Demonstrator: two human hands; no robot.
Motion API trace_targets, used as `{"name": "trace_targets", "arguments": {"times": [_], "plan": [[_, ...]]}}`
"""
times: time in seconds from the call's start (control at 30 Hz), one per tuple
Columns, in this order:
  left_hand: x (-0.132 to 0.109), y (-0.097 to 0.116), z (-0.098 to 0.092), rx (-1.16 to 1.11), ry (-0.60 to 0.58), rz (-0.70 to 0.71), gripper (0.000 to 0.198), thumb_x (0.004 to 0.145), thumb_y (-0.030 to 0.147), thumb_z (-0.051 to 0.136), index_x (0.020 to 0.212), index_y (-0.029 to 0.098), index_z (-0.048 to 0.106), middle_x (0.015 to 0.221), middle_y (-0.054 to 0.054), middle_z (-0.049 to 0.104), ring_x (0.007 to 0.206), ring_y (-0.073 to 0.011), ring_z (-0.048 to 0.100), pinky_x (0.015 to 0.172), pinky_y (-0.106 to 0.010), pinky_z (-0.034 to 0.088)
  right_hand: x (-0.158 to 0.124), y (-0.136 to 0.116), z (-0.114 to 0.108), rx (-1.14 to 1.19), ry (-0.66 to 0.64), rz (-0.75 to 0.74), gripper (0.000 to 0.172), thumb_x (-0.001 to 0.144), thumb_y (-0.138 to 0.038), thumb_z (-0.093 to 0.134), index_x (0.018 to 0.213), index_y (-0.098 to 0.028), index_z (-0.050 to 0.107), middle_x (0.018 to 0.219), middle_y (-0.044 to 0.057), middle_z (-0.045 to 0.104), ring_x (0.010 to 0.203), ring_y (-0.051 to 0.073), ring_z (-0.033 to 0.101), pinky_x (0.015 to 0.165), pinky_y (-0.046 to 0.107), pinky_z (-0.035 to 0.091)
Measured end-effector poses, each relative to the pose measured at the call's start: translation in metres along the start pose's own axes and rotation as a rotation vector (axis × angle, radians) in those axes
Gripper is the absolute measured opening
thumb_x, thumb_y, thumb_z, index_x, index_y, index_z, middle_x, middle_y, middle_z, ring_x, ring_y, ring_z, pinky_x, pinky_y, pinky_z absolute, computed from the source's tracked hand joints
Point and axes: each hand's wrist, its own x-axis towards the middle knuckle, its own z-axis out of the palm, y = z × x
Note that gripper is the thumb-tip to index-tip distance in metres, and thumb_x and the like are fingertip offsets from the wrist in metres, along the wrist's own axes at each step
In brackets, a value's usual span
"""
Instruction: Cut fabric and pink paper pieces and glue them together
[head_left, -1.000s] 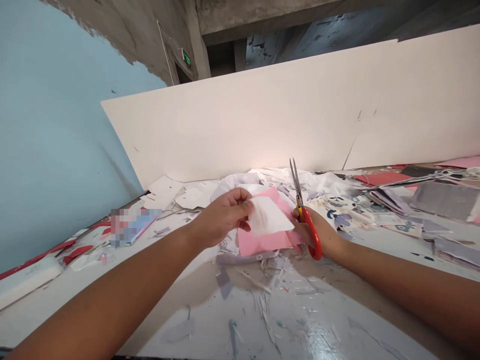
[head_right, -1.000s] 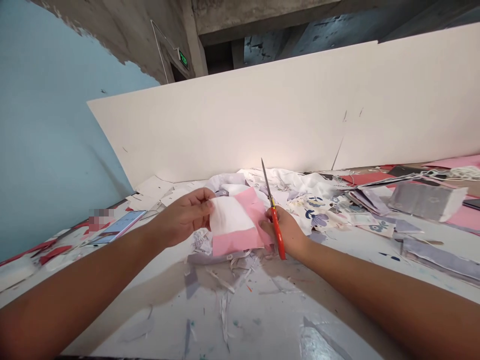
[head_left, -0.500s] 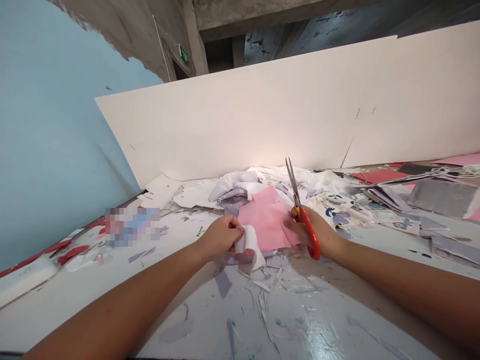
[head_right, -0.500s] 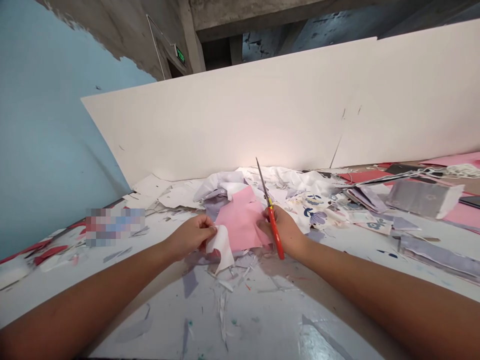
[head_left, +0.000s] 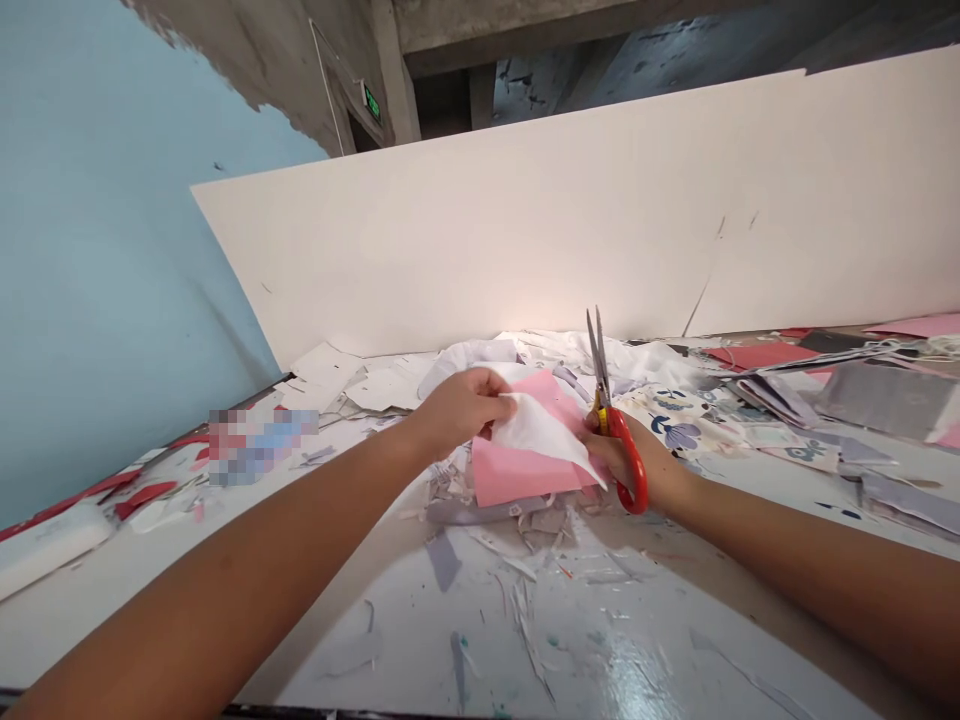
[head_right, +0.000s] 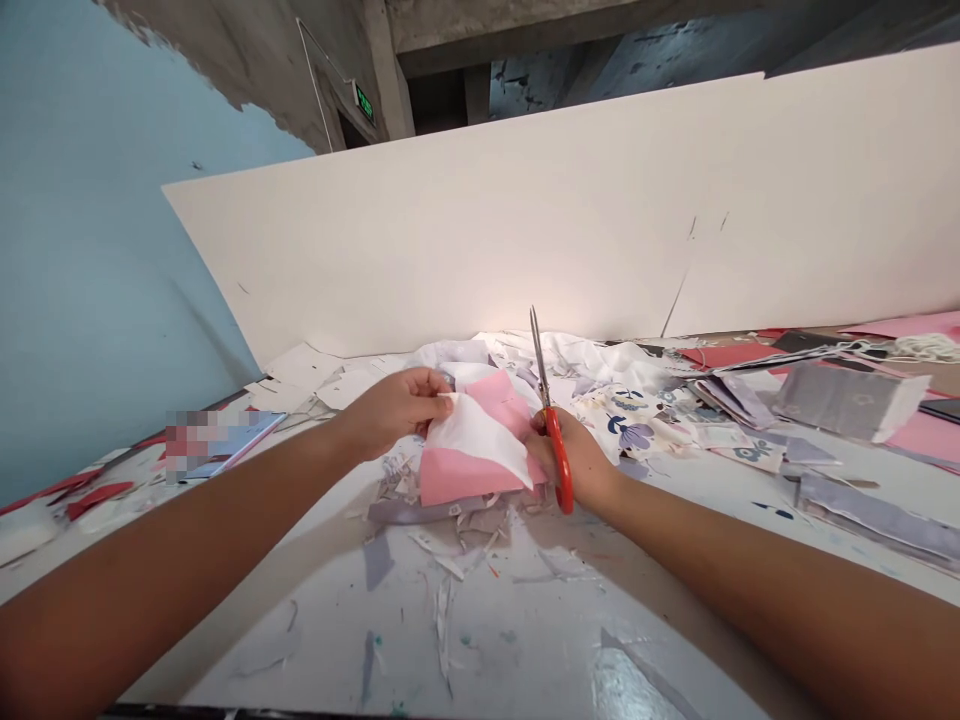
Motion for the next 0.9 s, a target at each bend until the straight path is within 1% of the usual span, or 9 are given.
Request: {"name": "trace_targets", "arguments": {"times": [0.07, 0.13, 0.2, 0.3, 0.47, 0.6, 0.7, 0.8, 0.9], "plan": [[0.0, -0.028, 0.0, -0.036, 0.127, -0.135, 0.015, 0.062, 0.023, 0.061, 0.066, 0.017, 0.047, 0.058, 0.002, 0.049, 0.05, -0.0086, 0.047, 0.047, -0.023, 0.043, 0.001, 0.0, 0.0, 0.012, -0.011, 0.005, 0.015, 0.064, -0.027, 0.054, 0.066, -0.021, 0.04, 0.049, -0.007, 0.04, 0.042, 0.01, 0.042, 0.04, 0.023, 0.032], [-0.004, -0.049, 0.001, -0.028, 0.15, -0.213, 0.016, 0.062, 0.023, 0.06, 0.064, 0.018, 0.046, 0.056, 0.003, 0.049, 0.047, -0.0085, 0.046, 0.046, -0.023, 0.043, 0.0, -0.001, 0.001, 0.043, -0.029, 0.022, 0.016, 0.065, -0.028, 0.053, 0.066, -0.021, 0.039, 0.05, -0.006, 0.04, 0.041, 0.01, 0.042, 0.039, 0.023, 0.031], [-0.01, -0.061, 0.002, 0.009, 0.124, -0.268, 0.017, 0.061, 0.024, 0.06, 0.062, 0.019, 0.044, 0.052, 0.004, 0.047, 0.044, -0.009, 0.046, 0.043, -0.023, 0.042, -0.002, -0.003, 0.002, 0.059, -0.045, 0.034, 0.017, 0.065, -0.029, 0.054, 0.066, -0.021, 0.038, 0.05, -0.006, 0.04, 0.041, 0.01, 0.042, 0.038, 0.023, 0.032], [-0.017, -0.065, 0.002, 0.071, 0.13, -0.305, 0.017, 0.061, 0.024, 0.059, 0.062, 0.019, 0.042, 0.049, 0.004, 0.049, 0.041, -0.0099, 0.048, 0.042, -0.023, 0.042, -0.004, -0.005, 0.002, 0.061, -0.062, 0.015, 0.023, 0.065, -0.032, 0.057, 0.065, -0.022, 0.036, 0.049, -0.007, 0.038, 0.04, 0.01, 0.041, 0.037, 0.023, 0.032], [-0.021, -0.069, -0.002, 0.066, 0.172, -0.346, 0.015, 0.061, 0.022, 0.057, 0.063, 0.02, 0.042, 0.048, 0.004, 0.049, 0.041, -0.0107, 0.048, 0.042, -0.024, 0.042, -0.005, -0.004, 0.0, 0.099, -0.196, 0.019, 0.03, 0.062, -0.036, 0.06, 0.066, -0.022, 0.033, 0.041, -0.007, 0.041, 0.036, 0.014, 0.045, 0.035, 0.024, 0.032], [-0.022, -0.075, -0.001, 0.088, 0.183, -0.321, 0.014, 0.061, 0.021, 0.056, 0.062, 0.02, 0.041, 0.048, 0.004, 0.049, 0.04, -0.0106, 0.048, 0.041, -0.022, 0.04, -0.002, -0.001, -0.001, 0.08, -0.179, 0.001, 0.032, 0.058, -0.032, 0.064, 0.069, -0.022, 0.035, 0.043, -0.007, 0.044, 0.037, 0.013, 0.046, 0.037, 0.025, 0.034], [-0.024, -0.076, -0.002, 0.165, 0.191, -0.272, 0.013, 0.063, 0.023, 0.055, 0.062, 0.02, 0.042, 0.048, 0.004, 0.05, 0.038, -0.0099, 0.046, 0.039, -0.02, 0.037, -0.001, -0.002, -0.001, 0.061, -0.177, -0.015, 0.032, 0.059, -0.03, 0.064, 0.07, -0.023, 0.035, 0.043, -0.008, 0.045, 0.037, 0.013, 0.045, 0.036, 0.024, 0.033], [-0.027, -0.074, -0.003, 0.266, 0.219, -0.227, 0.011, 0.064, 0.025, 0.055, 0.061, 0.02, 0.045, 0.048, 0.005, 0.05, 0.039, -0.0096, 0.045, 0.038, -0.019, 0.033, -0.001, -0.002, 0.001, 0.046, -0.189, -0.006, 0.03, 0.061, -0.033, 0.061, 0.069, -0.023, 0.034, 0.041, -0.007, 0.044, 0.037, 0.013, 0.046, 0.038, 0.025, 0.035], [-0.029, -0.073, -0.005, 0.319, 0.203, -0.24, 0.01, 0.063, 0.025, 0.056, 0.061, 0.02, 0.048, 0.048, 0.005, 0.052, 0.04, -0.0098, 0.047, 0.038, -0.019, 0.032, 0.0, 0.0, 0.002, 0.02, -0.137, 0.002, 0.029, 0.059, -0.036, 0.062, 0.068, -0.022, 0.037, 0.042, -0.007, 0.045, 0.039, 0.015, 0.048, 0.04, 0.027, 0.037]]}}
